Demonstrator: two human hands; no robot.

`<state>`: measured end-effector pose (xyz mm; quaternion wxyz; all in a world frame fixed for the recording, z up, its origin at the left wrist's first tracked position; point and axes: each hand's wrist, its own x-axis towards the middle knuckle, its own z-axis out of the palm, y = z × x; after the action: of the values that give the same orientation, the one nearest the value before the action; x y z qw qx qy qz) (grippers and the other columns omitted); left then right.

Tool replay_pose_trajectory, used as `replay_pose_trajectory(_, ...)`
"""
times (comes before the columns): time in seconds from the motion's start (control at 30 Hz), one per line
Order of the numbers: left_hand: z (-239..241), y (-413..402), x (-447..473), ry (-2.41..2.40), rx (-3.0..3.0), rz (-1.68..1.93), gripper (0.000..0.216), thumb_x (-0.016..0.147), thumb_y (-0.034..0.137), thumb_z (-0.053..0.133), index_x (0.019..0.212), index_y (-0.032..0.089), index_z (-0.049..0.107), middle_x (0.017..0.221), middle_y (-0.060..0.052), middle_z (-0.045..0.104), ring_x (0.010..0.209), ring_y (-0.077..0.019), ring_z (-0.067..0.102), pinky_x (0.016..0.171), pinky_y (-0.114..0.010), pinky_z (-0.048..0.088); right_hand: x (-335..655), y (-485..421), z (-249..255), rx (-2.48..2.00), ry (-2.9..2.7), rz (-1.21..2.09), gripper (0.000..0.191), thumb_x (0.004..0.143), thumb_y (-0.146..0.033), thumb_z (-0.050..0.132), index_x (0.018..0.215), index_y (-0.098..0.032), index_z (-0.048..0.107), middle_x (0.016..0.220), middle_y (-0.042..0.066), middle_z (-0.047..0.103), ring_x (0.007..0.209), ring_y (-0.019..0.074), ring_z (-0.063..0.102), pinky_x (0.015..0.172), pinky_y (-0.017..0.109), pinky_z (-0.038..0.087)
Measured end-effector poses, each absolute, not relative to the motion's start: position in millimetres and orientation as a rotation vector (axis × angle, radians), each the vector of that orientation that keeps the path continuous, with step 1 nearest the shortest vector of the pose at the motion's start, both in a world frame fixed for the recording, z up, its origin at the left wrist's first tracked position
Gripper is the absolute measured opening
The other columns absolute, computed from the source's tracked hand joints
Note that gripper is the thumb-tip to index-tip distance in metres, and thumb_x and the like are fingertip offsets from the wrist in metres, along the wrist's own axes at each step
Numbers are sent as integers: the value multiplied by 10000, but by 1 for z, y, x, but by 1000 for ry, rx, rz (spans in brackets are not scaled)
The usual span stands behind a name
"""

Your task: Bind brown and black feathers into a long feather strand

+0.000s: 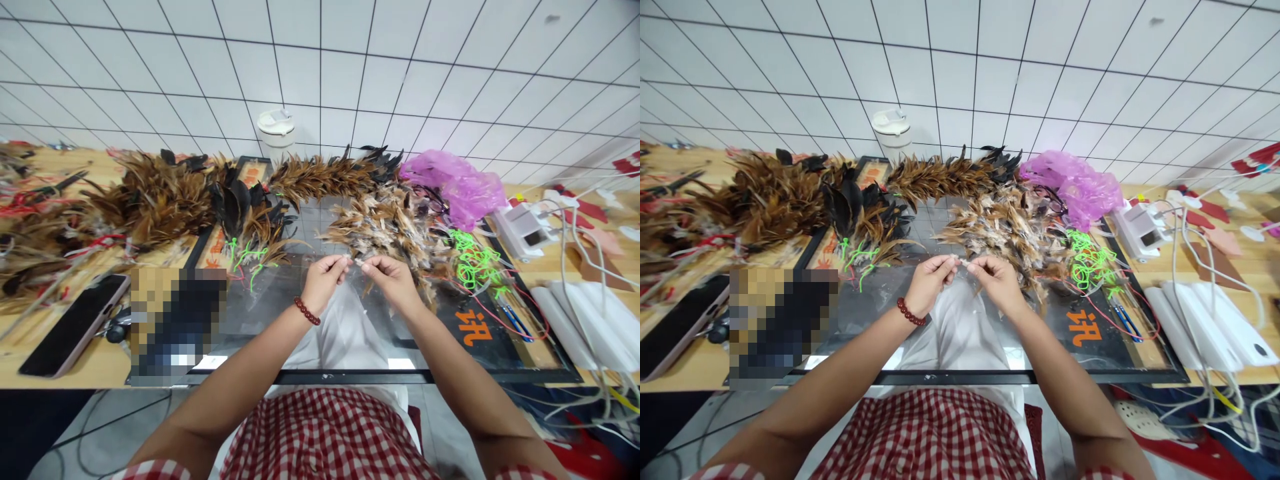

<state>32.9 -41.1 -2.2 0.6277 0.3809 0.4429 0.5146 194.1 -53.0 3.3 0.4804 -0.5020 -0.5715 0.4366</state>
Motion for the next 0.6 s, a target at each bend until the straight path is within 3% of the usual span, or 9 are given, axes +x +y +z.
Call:
replay_pose_trajectory(0.17, -6, -45, 40, 1006, 947, 1213, 258, 725, 401, 734, 789, 152, 732, 553, 34, 531, 526, -70, 431, 534, -224, 346, 181, -54, 2, -1164, -1081, 1341, 307, 666, -474, 802, 670, -185, 698, 641, -2, 655, 592, 103, 522, 606, 249, 415)
replay_pose_trajectory(0.3, -8, -47, 43, 986, 993, 1257, 216, 729, 370, 742, 774, 158, 744, 695, 2, 621, 550, -67, 469, 553, -229, 386, 179, -53, 6, -1180, -1028, 1430, 357, 604, -510, 831, 633, -177, 704, 614, 10, 665, 571, 98, 526, 570, 236, 410)
replay_pose_trajectory(0.5, -9, -48, 45, 900, 960, 1272, 251, 701, 399, 775, 782, 162, 769, 811, -24, 668, 562, -60, 492, 549, -226, 404, 179, -54, 2, -1220, -1137, 1414, 382, 677, -541, 776, 625, -172, 688, 613, 18, 668, 568, 106, 542, 561, 239, 418)
replay_pose_trajectory(0.6, -7, -47, 43, 875, 835, 1307, 262, 651, 400, 814, 736, 159, 757, 816, -31, 689, 639, -83, 550, 631, -238, 446, 191, -53, 3, -1274, -1374, 1196, 297, 758, -478, 732, 722, -184, 709, 683, 23, 690, 614, 134, 575, 597, 270, 451)
